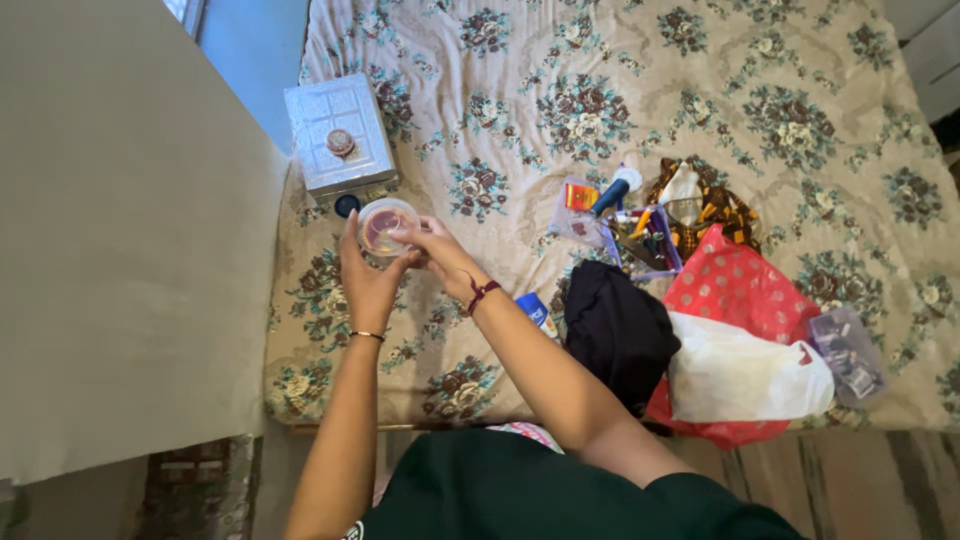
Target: The person picks up small round containers from the bed, opens a wardrobe drawer, and places the containers inside. The person also rubs their hands together at intervals and arranges items in the drawer before closing it.
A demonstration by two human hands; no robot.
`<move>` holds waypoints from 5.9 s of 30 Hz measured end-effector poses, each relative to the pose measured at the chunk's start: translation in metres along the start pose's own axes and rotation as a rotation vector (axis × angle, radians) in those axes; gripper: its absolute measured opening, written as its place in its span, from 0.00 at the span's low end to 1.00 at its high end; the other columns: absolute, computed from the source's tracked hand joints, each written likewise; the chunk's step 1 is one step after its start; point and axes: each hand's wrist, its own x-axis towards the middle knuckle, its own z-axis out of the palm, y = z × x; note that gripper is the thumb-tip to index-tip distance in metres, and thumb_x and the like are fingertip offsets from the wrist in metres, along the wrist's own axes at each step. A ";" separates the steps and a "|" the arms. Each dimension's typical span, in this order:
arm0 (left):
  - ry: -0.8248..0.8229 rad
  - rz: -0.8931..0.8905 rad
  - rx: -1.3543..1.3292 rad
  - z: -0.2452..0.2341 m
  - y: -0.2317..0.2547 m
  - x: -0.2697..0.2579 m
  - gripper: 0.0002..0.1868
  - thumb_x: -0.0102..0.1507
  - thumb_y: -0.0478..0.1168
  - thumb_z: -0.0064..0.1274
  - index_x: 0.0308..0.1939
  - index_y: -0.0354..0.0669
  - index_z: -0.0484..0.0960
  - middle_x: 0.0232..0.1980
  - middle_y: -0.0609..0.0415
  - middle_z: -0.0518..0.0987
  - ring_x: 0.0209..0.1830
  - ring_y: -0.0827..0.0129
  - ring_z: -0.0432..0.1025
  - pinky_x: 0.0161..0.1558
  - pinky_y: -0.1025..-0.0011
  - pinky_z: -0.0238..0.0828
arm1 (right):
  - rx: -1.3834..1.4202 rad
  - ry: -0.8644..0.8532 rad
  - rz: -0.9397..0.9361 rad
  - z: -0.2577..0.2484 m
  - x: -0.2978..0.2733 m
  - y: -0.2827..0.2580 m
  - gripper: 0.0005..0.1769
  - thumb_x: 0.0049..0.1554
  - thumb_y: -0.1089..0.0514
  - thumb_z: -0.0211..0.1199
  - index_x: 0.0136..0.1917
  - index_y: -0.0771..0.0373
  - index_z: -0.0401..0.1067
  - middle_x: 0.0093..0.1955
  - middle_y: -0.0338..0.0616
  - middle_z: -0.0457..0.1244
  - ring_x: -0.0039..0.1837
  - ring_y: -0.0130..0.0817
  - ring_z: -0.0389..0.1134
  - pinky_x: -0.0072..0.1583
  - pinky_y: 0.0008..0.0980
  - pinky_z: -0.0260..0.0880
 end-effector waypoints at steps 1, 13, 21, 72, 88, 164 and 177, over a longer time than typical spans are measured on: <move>-0.011 0.018 0.007 0.005 -0.005 0.000 0.56 0.47 0.40 0.76 0.75 0.37 0.60 0.71 0.39 0.69 0.70 0.50 0.67 0.68 0.59 0.64 | -0.015 -0.008 0.010 -0.007 0.005 0.003 0.37 0.51 0.47 0.72 0.68 0.59 0.61 0.50 0.36 0.64 0.46 0.23 0.65 0.49 0.29 0.69; 0.003 -0.193 0.133 0.058 -0.045 -0.028 0.56 0.49 0.42 0.74 0.76 0.37 0.59 0.72 0.40 0.70 0.70 0.52 0.69 0.68 0.61 0.67 | -0.070 -0.057 0.268 -0.061 0.036 0.028 0.33 0.49 0.44 0.74 0.61 0.58 0.65 0.43 0.37 0.64 0.41 0.26 0.67 0.48 0.35 0.73; 0.102 -0.259 0.176 0.039 -0.032 -0.038 0.59 0.49 0.37 0.73 0.79 0.37 0.53 0.74 0.36 0.63 0.72 0.50 0.64 0.69 0.61 0.64 | -0.057 -0.134 0.219 -0.033 0.041 0.038 0.37 0.48 0.45 0.74 0.65 0.59 0.65 0.47 0.36 0.66 0.42 0.24 0.66 0.44 0.29 0.68; 0.898 -0.212 -0.450 -0.014 0.170 -0.375 0.53 0.57 0.30 0.61 0.82 0.49 0.49 0.74 0.48 0.66 0.73 0.60 0.63 0.70 0.64 0.63 | -0.291 -0.942 0.203 0.036 -0.292 0.071 0.37 0.51 0.51 0.69 0.69 0.67 0.61 0.56 0.44 0.65 0.50 0.26 0.69 0.47 0.27 0.72; 1.537 -0.130 -0.414 0.014 0.251 -0.549 0.45 0.62 0.27 0.49 0.81 0.54 0.49 0.76 0.47 0.64 0.75 0.59 0.62 0.73 0.64 0.60 | -0.486 -1.546 0.532 0.035 -0.466 0.126 0.38 0.53 0.46 0.68 0.68 0.65 0.58 0.58 0.51 0.64 0.56 0.37 0.70 0.57 0.39 0.74; 2.156 0.102 -0.142 -0.059 0.245 -0.753 0.28 0.72 0.51 0.44 0.74 0.49 0.61 0.72 0.52 0.68 0.71 0.63 0.65 0.67 0.60 0.67 | -0.553 -2.023 0.697 0.120 -0.697 0.260 0.39 0.49 0.47 0.72 0.65 0.65 0.57 0.58 0.49 0.63 0.62 0.35 0.65 0.64 0.35 0.64; 2.405 0.041 -0.152 -0.118 0.226 -0.757 0.31 0.69 0.53 0.46 0.75 0.55 0.60 0.76 0.61 0.64 0.77 0.68 0.55 0.67 0.61 0.50 | -0.643 -2.156 0.706 0.186 -0.715 0.305 0.38 0.50 0.51 0.72 0.66 0.68 0.57 0.59 0.51 0.62 0.61 0.37 0.66 0.61 0.34 0.66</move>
